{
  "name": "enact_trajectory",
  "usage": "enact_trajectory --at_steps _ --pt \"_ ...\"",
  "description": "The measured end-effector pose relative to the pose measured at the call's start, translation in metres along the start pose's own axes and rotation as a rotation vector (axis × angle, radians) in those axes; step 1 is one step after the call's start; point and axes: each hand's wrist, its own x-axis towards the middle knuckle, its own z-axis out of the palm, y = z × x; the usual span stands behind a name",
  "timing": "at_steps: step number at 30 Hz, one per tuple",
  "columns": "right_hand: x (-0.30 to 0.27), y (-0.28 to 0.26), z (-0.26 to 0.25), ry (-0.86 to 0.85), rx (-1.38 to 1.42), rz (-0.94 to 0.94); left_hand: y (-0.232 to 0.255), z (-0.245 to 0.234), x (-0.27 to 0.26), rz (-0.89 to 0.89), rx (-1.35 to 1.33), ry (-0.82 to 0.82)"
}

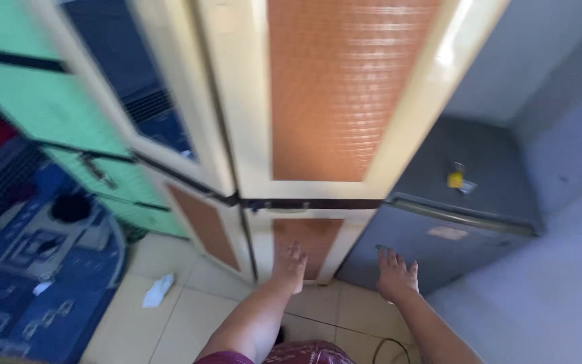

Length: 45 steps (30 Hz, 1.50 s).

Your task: Organize various household items by putting away boxes, checking the window, placing items in a small refrigerator, and clearing a cabinet top into a laundry basket.

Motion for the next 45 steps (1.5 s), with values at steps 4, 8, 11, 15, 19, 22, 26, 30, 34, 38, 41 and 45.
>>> enact_trajectory --at_steps 4,8,11,15,19,22,26,30,34,38,41,45 --pt "-0.004 -0.073 -0.019 0.014 -0.017 -0.132 -0.069 -0.006 -0.082 -0.208 -0.121 -0.176" --pt "0.046 -0.153 0.0 0.085 -0.02 -0.327 -0.15 0.093 -0.074 -0.421 -0.221 0.144" --pt "0.054 -0.228 -0.018 0.145 -0.022 -0.447 -0.2 0.093 -0.135 -0.474 -0.266 0.131" --pt "0.0 -0.345 -0.072 0.188 0.073 -0.553 -0.277 0.125 -0.203 -0.529 -0.272 0.097" --pt "-0.017 -0.468 -0.085 0.196 0.046 -0.648 -0.366 0.121 -0.302 -0.59 -0.3 0.204" --pt "-0.055 -0.54 -0.104 0.194 0.079 -0.733 -0.413 0.122 -0.362 -0.66 -0.3 0.152" --pt "-0.074 -0.615 -0.13 0.197 0.078 -0.822 -0.481 0.157 -0.4 -0.799 -0.371 0.041" --pt "-0.056 -0.665 -0.158 0.243 0.038 -0.851 -0.534 0.16 -0.421 -0.866 -0.346 -0.032" --pt "-0.043 -0.69 -0.213 0.316 0.019 -0.839 -0.573 0.117 -0.432 -0.884 -0.348 0.168" --pt "-0.023 -0.706 -0.286 0.426 0.054 -0.858 -0.619 0.066 -0.428 -0.847 -0.302 0.326" --pt "-0.031 -0.711 -0.352 0.478 0.084 -0.853 -0.652 0.029 -0.411 -0.803 -0.272 0.452" --pt "-0.003 -0.726 -0.436 0.614 0.134 -0.904 -0.696 -0.029 -0.378 -0.718 -0.295 0.49"
